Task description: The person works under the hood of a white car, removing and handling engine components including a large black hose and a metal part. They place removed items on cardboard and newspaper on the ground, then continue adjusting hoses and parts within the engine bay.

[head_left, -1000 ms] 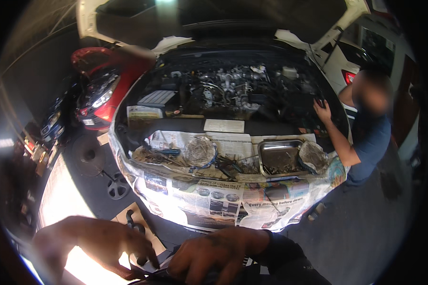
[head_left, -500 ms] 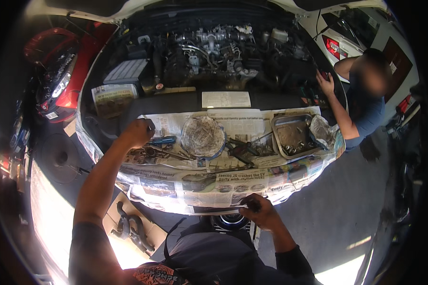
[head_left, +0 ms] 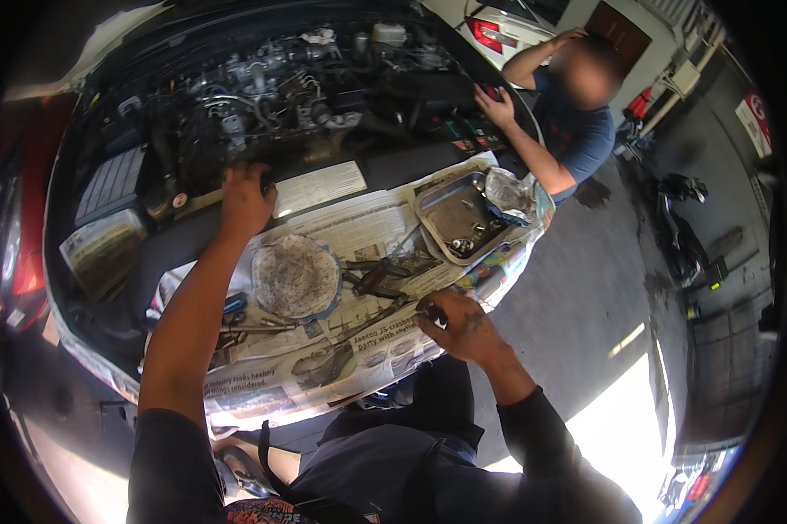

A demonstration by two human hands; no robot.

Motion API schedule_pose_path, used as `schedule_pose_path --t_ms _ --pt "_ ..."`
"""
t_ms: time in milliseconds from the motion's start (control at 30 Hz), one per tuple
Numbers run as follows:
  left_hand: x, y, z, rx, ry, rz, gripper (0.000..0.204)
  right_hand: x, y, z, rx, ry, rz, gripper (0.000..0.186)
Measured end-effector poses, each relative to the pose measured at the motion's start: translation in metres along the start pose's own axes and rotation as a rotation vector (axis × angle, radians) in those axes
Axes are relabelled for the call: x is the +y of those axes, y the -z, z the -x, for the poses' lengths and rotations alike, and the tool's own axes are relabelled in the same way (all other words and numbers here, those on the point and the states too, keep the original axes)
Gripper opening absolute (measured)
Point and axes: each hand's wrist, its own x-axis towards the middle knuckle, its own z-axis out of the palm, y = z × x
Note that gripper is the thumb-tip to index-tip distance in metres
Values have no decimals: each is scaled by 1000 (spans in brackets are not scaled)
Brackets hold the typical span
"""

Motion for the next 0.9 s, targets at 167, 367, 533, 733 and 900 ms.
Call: schedule_pose_path --t_ms 167,367,533,733,900 --pt "10 -31 -19 85 119 -107 42 20 35 -26 13 -118 64 28" --pt "18 -39 -14 -112 246 -215 49 63 48 -73 -5 -146 140 31" --pt "25 -42 -17 -133 287 -268 49 76 15 -108 23 175 93 25" --pt "15 -52 -15 -190 252 -367 50 92 16 -148 -210 214 -115 23" --pt "15 -49 -16 -333 280 -475 55 145 67 -206 -64 -92 -127 19"
